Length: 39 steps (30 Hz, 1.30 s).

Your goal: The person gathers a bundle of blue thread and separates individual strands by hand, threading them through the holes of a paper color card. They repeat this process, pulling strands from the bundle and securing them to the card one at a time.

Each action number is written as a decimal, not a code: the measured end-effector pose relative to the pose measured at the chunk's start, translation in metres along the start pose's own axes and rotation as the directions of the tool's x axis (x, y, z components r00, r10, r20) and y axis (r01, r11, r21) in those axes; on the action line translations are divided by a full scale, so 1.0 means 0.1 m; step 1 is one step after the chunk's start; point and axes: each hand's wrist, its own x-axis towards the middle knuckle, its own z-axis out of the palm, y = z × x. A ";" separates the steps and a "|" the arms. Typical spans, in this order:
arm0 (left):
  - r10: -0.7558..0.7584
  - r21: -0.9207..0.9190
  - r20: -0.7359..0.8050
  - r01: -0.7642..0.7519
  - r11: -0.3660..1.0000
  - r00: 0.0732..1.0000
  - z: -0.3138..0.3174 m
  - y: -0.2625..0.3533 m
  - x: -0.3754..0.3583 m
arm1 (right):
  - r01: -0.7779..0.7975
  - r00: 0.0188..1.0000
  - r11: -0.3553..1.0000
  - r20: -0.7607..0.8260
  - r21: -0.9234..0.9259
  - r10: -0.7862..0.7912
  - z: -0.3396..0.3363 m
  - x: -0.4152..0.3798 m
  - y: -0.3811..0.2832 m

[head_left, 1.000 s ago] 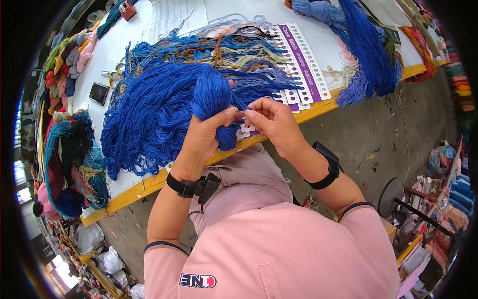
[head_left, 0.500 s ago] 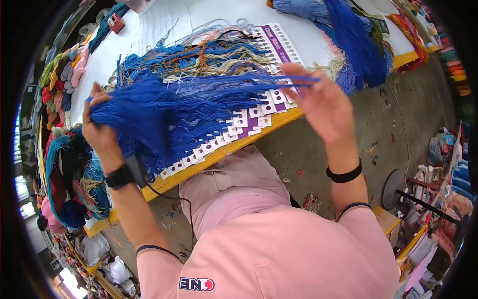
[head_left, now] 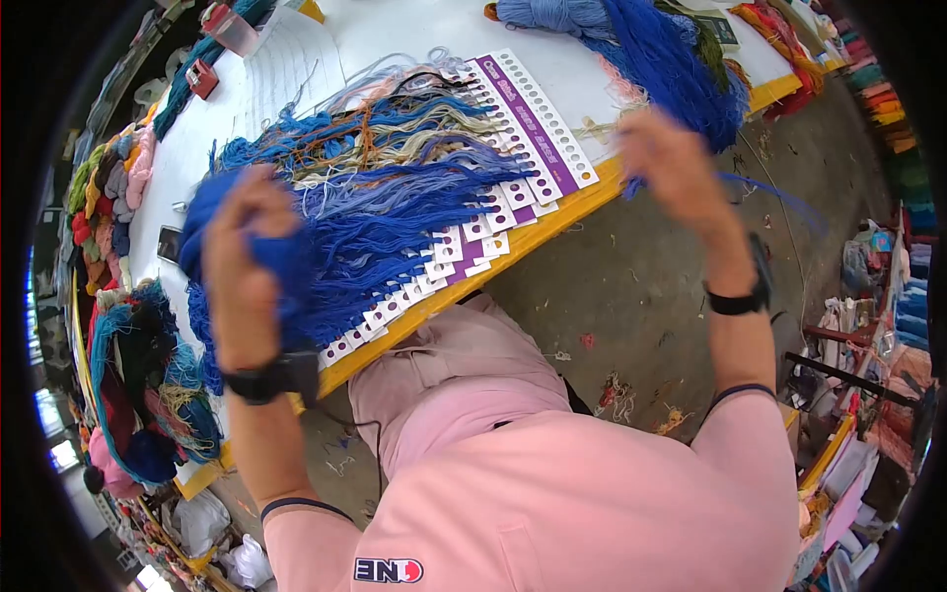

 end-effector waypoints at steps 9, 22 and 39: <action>-0.562 0.228 -0.102 0.569 0.790 0.821 1.14 -1.27 0.32 | 0.090 0.932 0.991 0.342 0.099 -0.119 0.79 0.40 0.25; -0.273 0.563 -0.115 0.289 0.774 0.955 1.22 -1.63 0.39 | 0.101 0.859 0.995 0.505 0.004 -0.089 0.76 0.54 0.15; -0.226 0.644 -0.025 0.188 0.742 0.974 0.90 -1.49 0.46 | -0.039 0.857 0.992 0.514 0.121 -0.028 0.77 0.53 0.21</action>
